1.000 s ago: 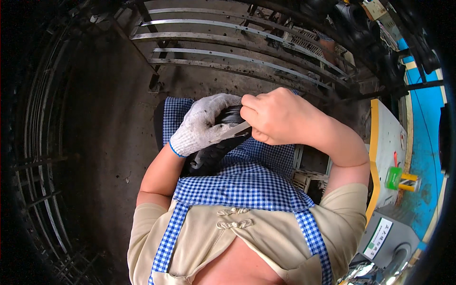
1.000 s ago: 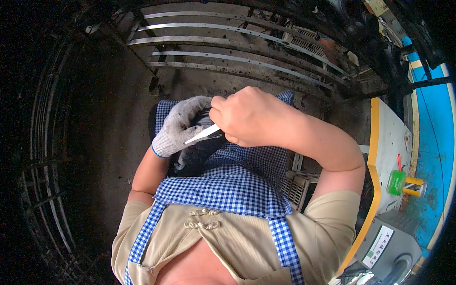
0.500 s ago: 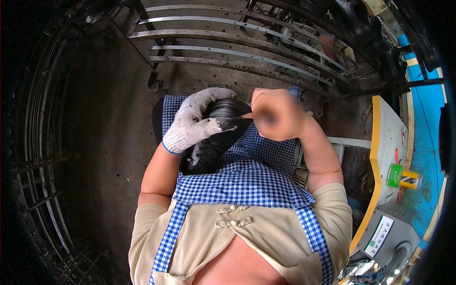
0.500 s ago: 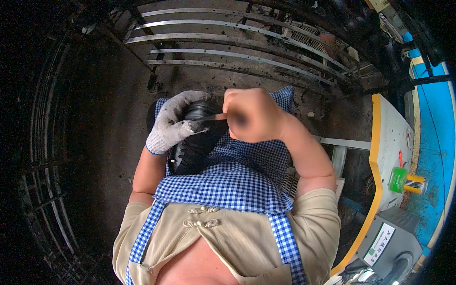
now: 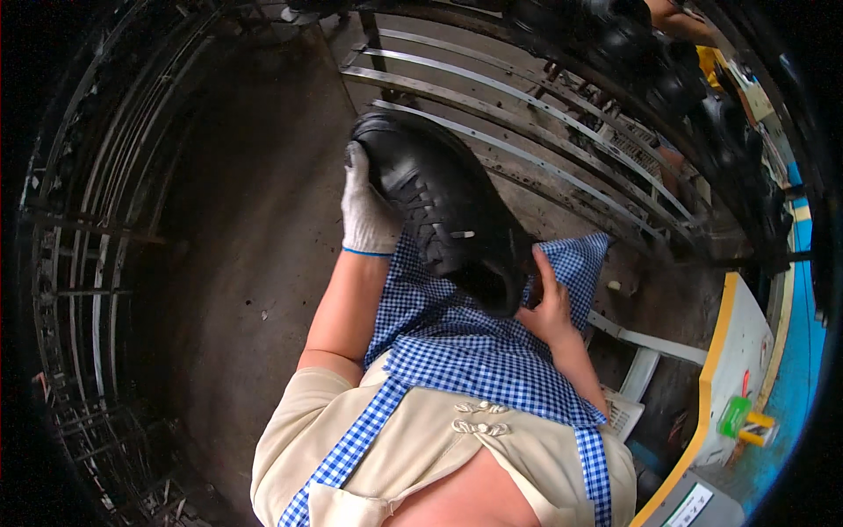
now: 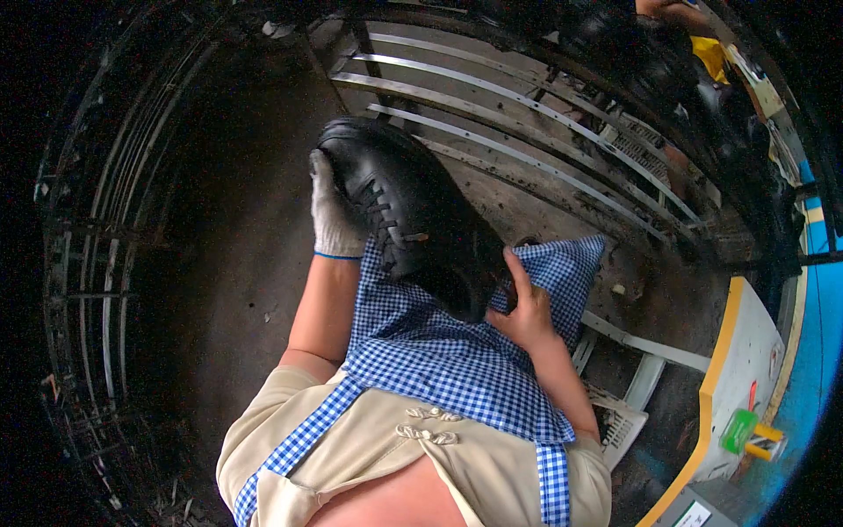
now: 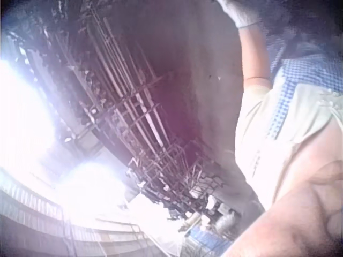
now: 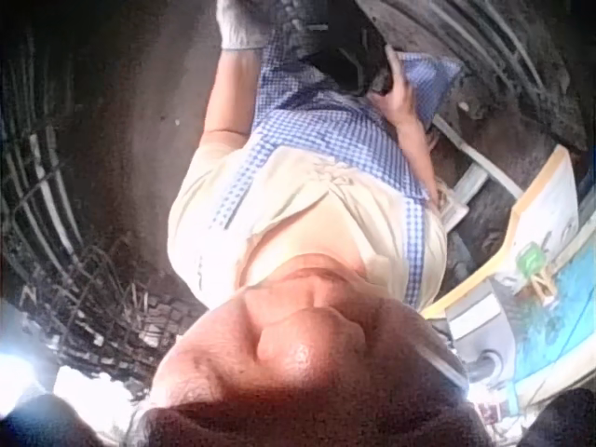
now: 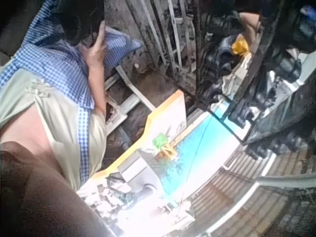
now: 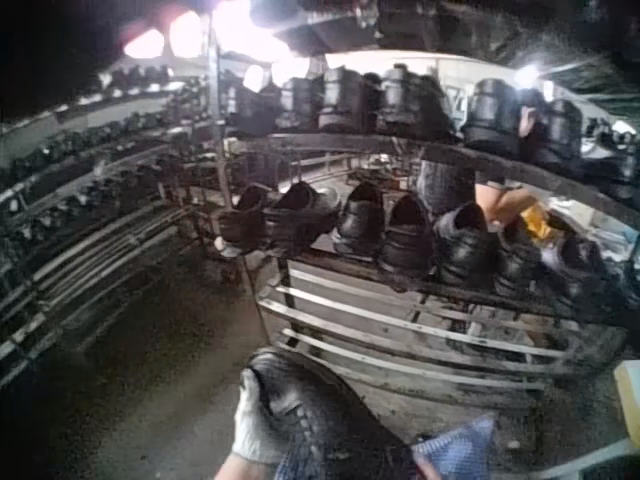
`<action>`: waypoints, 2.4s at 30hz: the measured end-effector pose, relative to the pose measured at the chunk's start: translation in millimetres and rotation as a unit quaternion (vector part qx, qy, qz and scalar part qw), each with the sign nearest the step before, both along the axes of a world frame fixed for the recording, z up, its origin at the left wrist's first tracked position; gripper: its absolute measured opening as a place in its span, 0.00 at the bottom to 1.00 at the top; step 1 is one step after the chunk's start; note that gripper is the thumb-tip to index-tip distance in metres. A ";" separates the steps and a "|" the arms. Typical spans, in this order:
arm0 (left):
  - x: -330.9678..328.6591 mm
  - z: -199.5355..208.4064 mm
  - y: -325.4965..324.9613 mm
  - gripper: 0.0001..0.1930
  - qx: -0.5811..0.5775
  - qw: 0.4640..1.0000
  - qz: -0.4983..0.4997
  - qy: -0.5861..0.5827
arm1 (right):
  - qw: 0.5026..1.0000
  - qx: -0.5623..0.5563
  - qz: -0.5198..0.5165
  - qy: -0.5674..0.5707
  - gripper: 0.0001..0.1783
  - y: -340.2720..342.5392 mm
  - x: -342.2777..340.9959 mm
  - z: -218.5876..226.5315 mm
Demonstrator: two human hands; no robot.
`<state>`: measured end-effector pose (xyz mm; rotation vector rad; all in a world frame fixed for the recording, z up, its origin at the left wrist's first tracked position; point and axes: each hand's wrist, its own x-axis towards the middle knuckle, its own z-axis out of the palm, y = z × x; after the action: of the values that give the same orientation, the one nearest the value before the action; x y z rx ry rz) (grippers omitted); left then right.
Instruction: The person repeatedly picks up black shoes from a metal rack, uses a small metal tool to scrape or clean the shoe surface, and returns the shoes to the rack. The person handles multiple shoes one at a time throughout the clip.
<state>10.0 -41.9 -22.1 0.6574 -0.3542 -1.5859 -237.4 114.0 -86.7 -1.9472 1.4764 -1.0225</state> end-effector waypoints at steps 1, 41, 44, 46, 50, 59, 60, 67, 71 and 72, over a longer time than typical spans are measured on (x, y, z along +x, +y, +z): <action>-1.1 -3.7 0.0 0.33 0.009 1.000 -0.005 0.010 | 0.999 -0.031 -0.010 -0.018 0.55 -0.3 4.7 -5.2; 17.9 -106.5 15.4 0.26 0.134 0.908 -0.279 -0.282 | 0.908 0.050 -0.143 -0.391 0.34 -40.0 -29.4 49.8; 15.5 -102.0 16.5 0.24 -0.102 0.824 -0.299 -0.471 | 0.910 0.015 -0.134 -0.391 0.39 -50.3 -34.4 54.9; 0.8 -54.6 25.1 0.27 -0.293 0.729 -0.110 -0.608 | 0.932 -0.009 -0.120 -0.341 0.41 -57.3 -31.9 57.8; -6.8 8.3 22.3 0.27 -0.516 0.591 -0.121 -0.608 | 0.973 0.043 -0.058 -0.217 0.46 -61.3 -7.6 84.6; 3.8 -33.0 35.2 0.14 -0.209 0.859 -0.271 -0.381 | 0.985 0.145 -0.018 -0.094 0.59 -54.2 -0.7 65.4; -0.4 -33.2 37.9 0.12 -0.099 0.918 -0.199 -0.328 | 0.991 0.132 -0.011 -0.035 0.58 -48.8 -5.9 61.0; 3.1 -21.8 36.1 0.17 0.092 0.968 -0.231 -0.033 | 0.986 -0.118 -0.078 0.088 0.29 -48.5 -17.1 63.9; 2.6 -17.4 43.2 0.15 0.070 0.963 -0.236 -0.109 | 0.989 -0.111 -0.041 0.092 0.32 -48.2 -23.3 67.5; 1.9 -14.2 45.4 0.14 0.052 0.966 -0.226 -0.116 | 0.989 -0.112 -0.031 0.090 0.32 -48.9 -23.5 67.5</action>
<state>11.9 3.5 -36.4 0.8923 -0.6320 -1.9739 -260.9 65.1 -19.3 -2.2143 1.5862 -1.1066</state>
